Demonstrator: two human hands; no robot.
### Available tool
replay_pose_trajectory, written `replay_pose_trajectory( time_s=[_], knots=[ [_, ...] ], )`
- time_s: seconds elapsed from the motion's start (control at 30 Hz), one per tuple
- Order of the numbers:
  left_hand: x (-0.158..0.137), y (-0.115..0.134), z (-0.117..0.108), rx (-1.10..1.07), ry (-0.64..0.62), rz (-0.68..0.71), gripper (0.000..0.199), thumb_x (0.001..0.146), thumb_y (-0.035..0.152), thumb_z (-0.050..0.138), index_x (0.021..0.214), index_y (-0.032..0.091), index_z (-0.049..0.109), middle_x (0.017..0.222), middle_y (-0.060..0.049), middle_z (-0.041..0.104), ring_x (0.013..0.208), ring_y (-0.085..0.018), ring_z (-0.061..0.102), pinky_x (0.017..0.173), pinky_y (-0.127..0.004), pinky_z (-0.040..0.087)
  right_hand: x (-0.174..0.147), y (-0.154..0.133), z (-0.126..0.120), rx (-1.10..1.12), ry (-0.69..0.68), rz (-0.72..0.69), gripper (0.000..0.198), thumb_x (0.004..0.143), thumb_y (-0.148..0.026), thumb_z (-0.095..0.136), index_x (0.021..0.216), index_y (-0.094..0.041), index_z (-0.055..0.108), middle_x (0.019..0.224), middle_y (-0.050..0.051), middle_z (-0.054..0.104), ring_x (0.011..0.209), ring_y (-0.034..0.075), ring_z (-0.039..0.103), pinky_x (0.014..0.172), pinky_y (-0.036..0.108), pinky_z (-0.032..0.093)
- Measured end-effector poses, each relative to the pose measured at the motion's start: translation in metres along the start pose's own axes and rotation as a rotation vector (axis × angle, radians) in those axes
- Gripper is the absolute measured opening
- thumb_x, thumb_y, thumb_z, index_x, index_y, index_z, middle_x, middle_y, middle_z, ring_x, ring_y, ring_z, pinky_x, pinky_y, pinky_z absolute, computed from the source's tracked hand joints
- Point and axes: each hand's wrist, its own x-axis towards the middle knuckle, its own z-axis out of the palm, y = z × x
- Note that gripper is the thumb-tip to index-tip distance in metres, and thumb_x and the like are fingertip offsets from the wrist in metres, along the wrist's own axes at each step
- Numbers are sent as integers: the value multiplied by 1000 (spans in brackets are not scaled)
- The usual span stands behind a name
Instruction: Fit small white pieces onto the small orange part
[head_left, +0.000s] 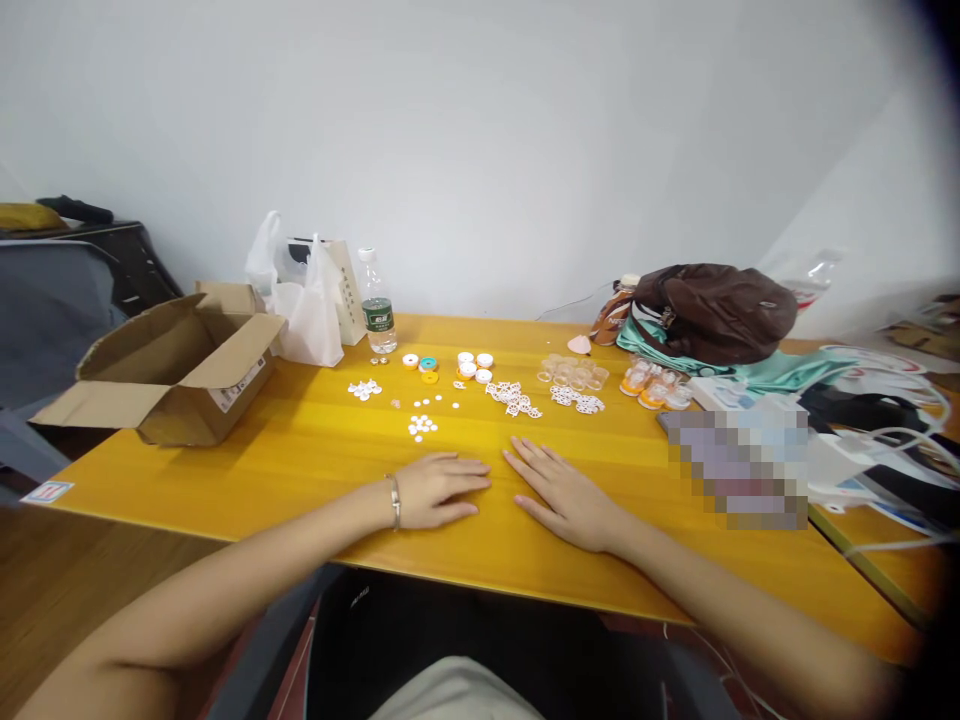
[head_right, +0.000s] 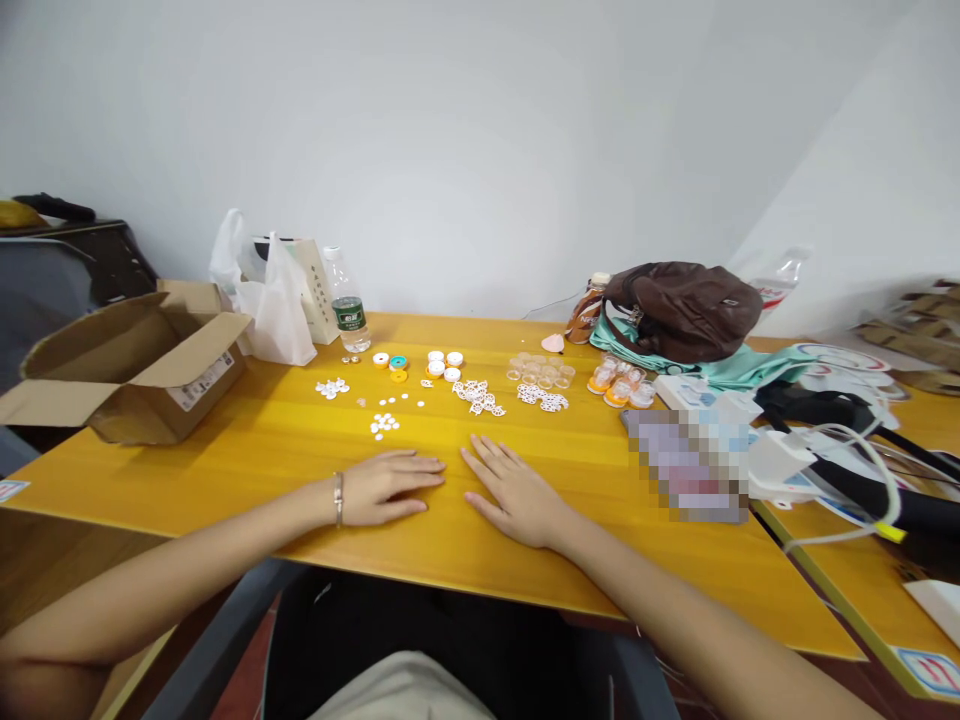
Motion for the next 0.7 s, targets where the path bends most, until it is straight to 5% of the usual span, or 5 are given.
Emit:
replay_pose_trajectory(
  time_s=[0.07,0.17,0.33,0.7],
  knots=[
    [-7,-19,-17,22,167,-89,28,86,31,40,104,20,58,105,-7,61,98,-16,55,90,-29,40,1,0,0,2,1,-1,56,87,-47,29,137,-23,20,145,6,15,132,24,15,107,45,20],
    [-22,-62,-46,107,455,-452,19,82,24,44,85,16,60,82,-6,62,78,-15,57,76,-27,45,1,0,-1,-4,-13,7,57,87,-47,29,137,-22,20,145,7,15,132,24,15,108,44,20],
    [-49,-121,-67,268,402,-870,16,73,24,54,85,14,59,84,-6,58,76,-16,57,74,-28,46,1,0,0,-12,-29,15,58,87,-48,28,138,-20,19,145,7,14,133,23,13,108,43,19],
    [-52,-149,-54,232,327,-910,8,69,22,56,70,16,59,75,-5,60,67,-17,57,67,-27,45,1,-2,-2,2,-37,37,58,87,-49,28,137,-21,21,145,6,14,133,23,13,108,43,18]
  ],
)
